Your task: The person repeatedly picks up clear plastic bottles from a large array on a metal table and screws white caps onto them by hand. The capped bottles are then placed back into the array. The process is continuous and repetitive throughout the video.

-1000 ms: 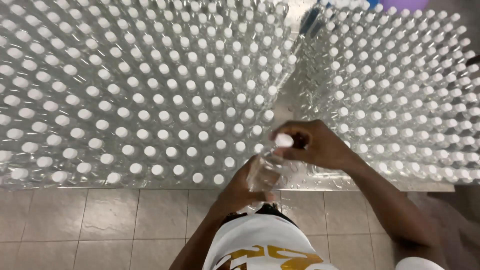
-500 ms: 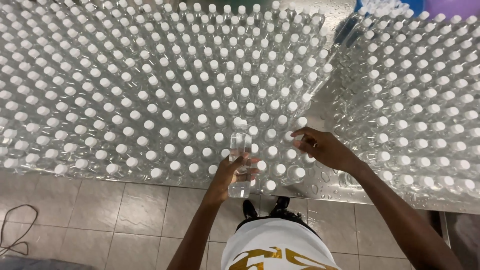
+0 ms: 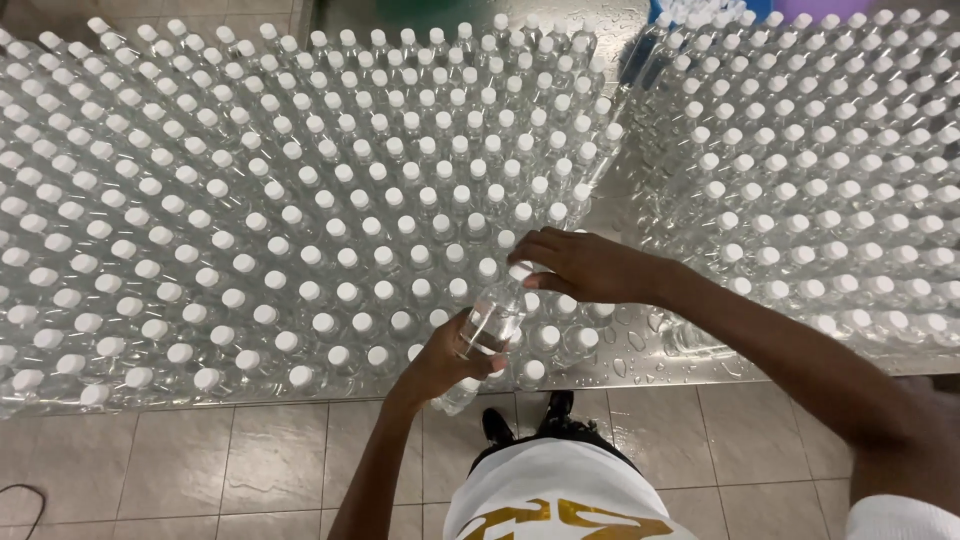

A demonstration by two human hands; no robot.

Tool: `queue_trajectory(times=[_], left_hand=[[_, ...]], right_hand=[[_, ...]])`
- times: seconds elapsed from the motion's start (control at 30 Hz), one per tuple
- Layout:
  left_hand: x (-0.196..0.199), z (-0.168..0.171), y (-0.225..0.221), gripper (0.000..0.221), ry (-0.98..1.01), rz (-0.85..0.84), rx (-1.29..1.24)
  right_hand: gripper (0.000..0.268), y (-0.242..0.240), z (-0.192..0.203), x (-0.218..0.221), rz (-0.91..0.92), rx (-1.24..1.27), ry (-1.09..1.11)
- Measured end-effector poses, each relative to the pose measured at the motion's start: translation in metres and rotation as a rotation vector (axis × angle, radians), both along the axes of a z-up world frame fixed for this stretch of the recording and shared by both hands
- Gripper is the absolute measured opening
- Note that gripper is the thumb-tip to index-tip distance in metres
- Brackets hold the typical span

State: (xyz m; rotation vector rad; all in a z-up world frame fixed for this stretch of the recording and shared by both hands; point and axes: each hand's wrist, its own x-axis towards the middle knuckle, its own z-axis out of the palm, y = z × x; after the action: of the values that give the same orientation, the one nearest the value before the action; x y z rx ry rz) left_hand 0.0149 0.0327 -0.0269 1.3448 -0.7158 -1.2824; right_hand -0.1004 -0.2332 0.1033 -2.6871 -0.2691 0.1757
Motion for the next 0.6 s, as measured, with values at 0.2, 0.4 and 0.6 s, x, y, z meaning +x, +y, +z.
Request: queue_trajectory(times=[0.2, 0.4, 0.6], left_hand=[[0.008, 0.017, 0.005, 0.072, 0.000, -0.107, -0.085], [-0.006, 0.010, 0.005, 0.083, 0.030, -0.124, 0.006], [-0.048, 0.070, -0.002, 0.089, -0.674, -0.063, 0.301]], right_hand=[[0.056, -0.005, -0.026, -0.019, 0.159, -0.235, -0.054], [0.050, 0.003, -0.052, -0.040, 0.096, -0.356, -0.226], [0.048, 0.011, -0.059, -0.067, -0.179, -0.171, 0.075]])
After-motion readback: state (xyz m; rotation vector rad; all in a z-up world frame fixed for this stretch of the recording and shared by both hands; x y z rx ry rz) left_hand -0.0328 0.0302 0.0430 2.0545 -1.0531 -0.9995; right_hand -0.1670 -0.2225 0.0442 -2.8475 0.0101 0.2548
